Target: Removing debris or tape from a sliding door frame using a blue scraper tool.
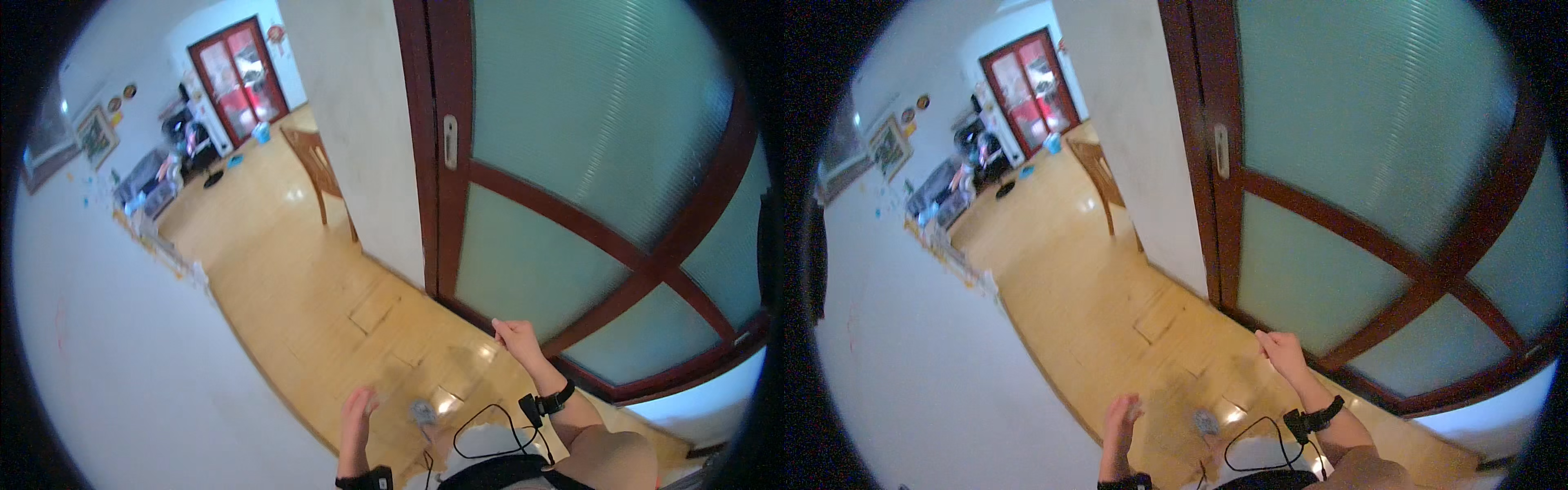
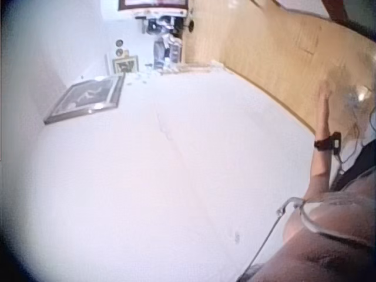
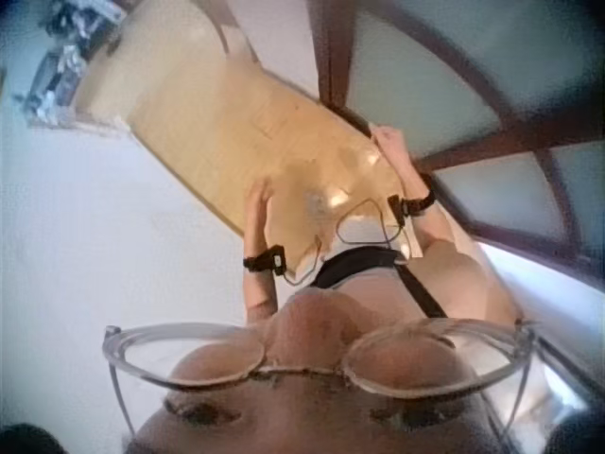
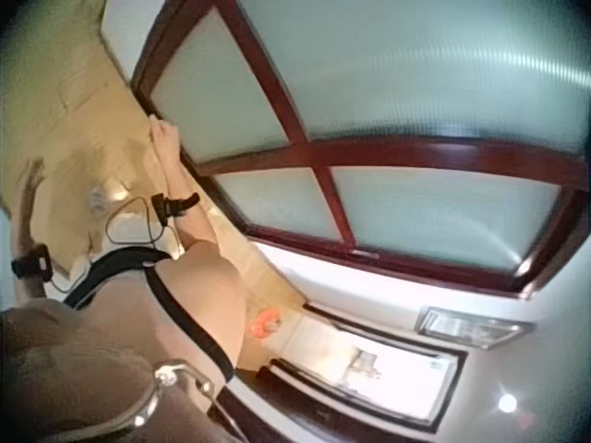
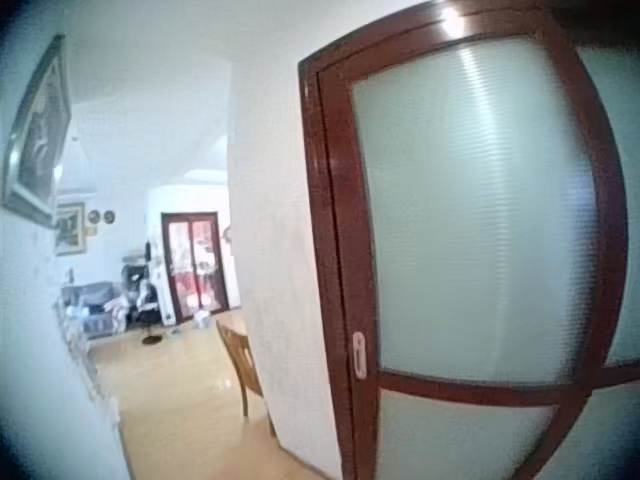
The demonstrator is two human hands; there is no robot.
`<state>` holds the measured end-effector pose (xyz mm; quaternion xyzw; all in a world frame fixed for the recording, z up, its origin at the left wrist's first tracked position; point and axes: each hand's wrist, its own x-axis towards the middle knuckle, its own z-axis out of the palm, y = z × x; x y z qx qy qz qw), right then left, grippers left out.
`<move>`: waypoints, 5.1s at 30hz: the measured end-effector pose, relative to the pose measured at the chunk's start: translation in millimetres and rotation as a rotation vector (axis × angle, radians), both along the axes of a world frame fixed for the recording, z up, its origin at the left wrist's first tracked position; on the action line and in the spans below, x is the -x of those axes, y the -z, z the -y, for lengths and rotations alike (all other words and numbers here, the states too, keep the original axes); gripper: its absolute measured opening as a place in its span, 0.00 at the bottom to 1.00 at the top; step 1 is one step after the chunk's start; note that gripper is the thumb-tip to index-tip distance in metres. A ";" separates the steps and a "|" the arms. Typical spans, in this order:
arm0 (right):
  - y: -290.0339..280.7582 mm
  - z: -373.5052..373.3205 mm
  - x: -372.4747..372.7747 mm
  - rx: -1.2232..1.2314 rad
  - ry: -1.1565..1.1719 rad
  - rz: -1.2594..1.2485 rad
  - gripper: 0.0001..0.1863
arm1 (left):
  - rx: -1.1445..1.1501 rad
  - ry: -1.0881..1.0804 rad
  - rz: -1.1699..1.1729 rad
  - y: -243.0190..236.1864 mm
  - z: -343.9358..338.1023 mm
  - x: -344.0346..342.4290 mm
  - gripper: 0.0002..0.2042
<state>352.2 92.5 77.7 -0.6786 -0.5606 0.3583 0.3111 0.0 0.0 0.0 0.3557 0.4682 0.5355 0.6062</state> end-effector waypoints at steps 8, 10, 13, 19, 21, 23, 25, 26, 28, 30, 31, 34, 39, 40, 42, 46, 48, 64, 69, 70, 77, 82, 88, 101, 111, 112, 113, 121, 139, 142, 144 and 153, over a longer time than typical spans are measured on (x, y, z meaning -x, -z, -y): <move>-35.6 -143.7 204.5 -0.219 -0.082 -0.364 0.13 | 0.041 -0.225 -0.036 -56.7 -101.5 202.9 0.07; -53.0 -178.7 231.7 -0.239 -0.072 -0.389 0.13 | 0.008 -0.173 0.008 -64.9 -150.6 224.3 0.07; -67.7 -198.3 263.7 -0.348 0.033 -0.259 0.12 | 0.016 -0.119 -0.090 -78.7 -227.2 245.8 0.07; -55.7 -209.0 262.8 -0.279 0.437 -0.393 0.10 | -0.071 0.432 -0.192 -104.7 -357.3 226.7 0.09; -63.7 -206.2 260.9 -0.358 0.444 -0.393 0.09 | -0.087 0.547 -0.223 -106.2 -387.3 201.1 0.09; -89.8 -203.7 263.3 -0.371 0.520 -0.402 0.11 | -0.093 0.659 -0.256 -118.2 -404.3 174.0 0.09; -94.9 -210.9 250.6 -0.381 0.504 -0.413 0.12 | -0.265 0.781 -0.348 -144.5 -416.5 138.8 0.08; -101.8 -215.2 249.5 -0.441 0.479 -0.454 0.11 | -0.257 0.797 -0.352 -149.9 -423.5 122.2 0.08; -126.3 -224.8 246.4 -0.506 0.407 -0.555 0.11 | -0.406 0.823 -0.273 -159.8 -437.7 90.8 0.05; -149.4 -239.5 245.1 -0.555 0.360 -0.612 0.11 | -0.567 0.781 -0.263 -180.0 -454.2 65.2 0.04; -156.7 -247.9 245.9 -0.616 0.299 -0.662 0.12 | -0.615 0.775 -0.201 -201.9 -460.0 55.2 0.03; -173.2 -278.6 245.5 -0.687 0.135 -0.887 0.15 | -0.814 0.640 -0.163 -256.2 -474.1 32.0 0.03; -184.5 -313.5 237.1 -0.686 -0.039 -1.018 0.29 | -1.161 0.356 -0.244 -272.8 -506.6 2.2 0.06; -186.0 -318.1 237.4 -0.700 -0.025 -0.927 0.30 | -1.256 0.325 -0.234 -271.0 -514.6 -2.5 0.08; -185.5 -327.3 232.2 -0.702 -0.041 -0.759 0.34 | -1.344 0.304 -0.222 -268.3 -526.5 -9.7 0.11; -180.2 -341.5 232.6 -0.733 0.042 -0.590 0.37 | -1.279 0.371 -0.193 -268.8 -544.6 -21.0 0.11; -183.0 -347.0 234.7 -0.741 0.083 -0.485 0.39 | -1.273 0.405 -0.170 -269.5 -555.7 -26.7 0.10; -183.1 -333.5 239.3 -0.759 0.251 -0.379 0.39 | -1.722 0.554 -0.223 -286.0 -575.1 -53.5 0.07; -188.7 -326.7 242.5 -0.728 0.175 -1.050 0.44 | -1.814 0.465 -0.144 -283.7 -572.8 -61.2 0.11; -188.8 -325.6 242.7 -0.734 0.181 -1.046 0.44 | -1.768 0.512 -0.113 -281.7 -572.7 -61.5 0.10; -191.5 -326.0 243.5 -0.721 0.080 -1.139 0.47 | -1.444 0.743 0.085 -275.3 -573.3 -59.3 0.04; -195.5 -322.9 239.4 -0.739 0.086 -1.051 0.47 | -1.066 0.836 0.282 -276.5 -572.2 -57.6 0.04; -191.8 -328.6 229.0 -0.807 0.087 -0.476 0.47 | -1.340 0.731 0.096 -279.2 -570.0 -52.7 0.04; -148.5 -395.3 313.2 -0.566 -0.249 -0.297 0.48 | -0.936 0.191 -0.427 -239.9 -560.4 88.1 0.04; -118.9 -527.3 536.5 -0.547 -0.656 -0.128 0.41 | -0.490 0.009 -0.469 -178.4 -631.4 341.4 0.03; -122.5 -543.9 559.9 -0.505 -0.700 -0.202 0.40 | -0.400 0.064 -0.273 -187.2 -643.5 366.1 0.02; -125.5 -559.6 579.8 -0.461 -0.741 -0.277 0.39 | -0.311 0.119 -0.078 -194.4 -655.6 389.3 0.02; -118.0 -703.4 711.3 -0.009 -0.848 -0.919 0.40 | -0.337 -0.062 0.135 -195.7 -784.3 541.0 0.02; -97.0 -1232.8 983.5 -0.186 -1.139 -0.527 0.29 | -0.856 -0.304 -1.516 -208.9 -1264.6 795.8 0.06; -91.7 -1319.9 1031.5 -0.213 -1.152 -0.391 0.22 | -0.795 -0.255 -1.603 -198.2 -1347.1 844.1 0.06; -95.4 -1385.8 1067.1 -0.179 -1.149 -0.342 0.15 | -0.794 -0.255 -1.624 -197.3 -1408.1 876.9 0.06; -108.0 -1676.8 1177.4 -0.181 -1.091 -0.406 0.28 | -0.617 -0.144 -1.120 -194.7 -1722.9 1009.1 0.03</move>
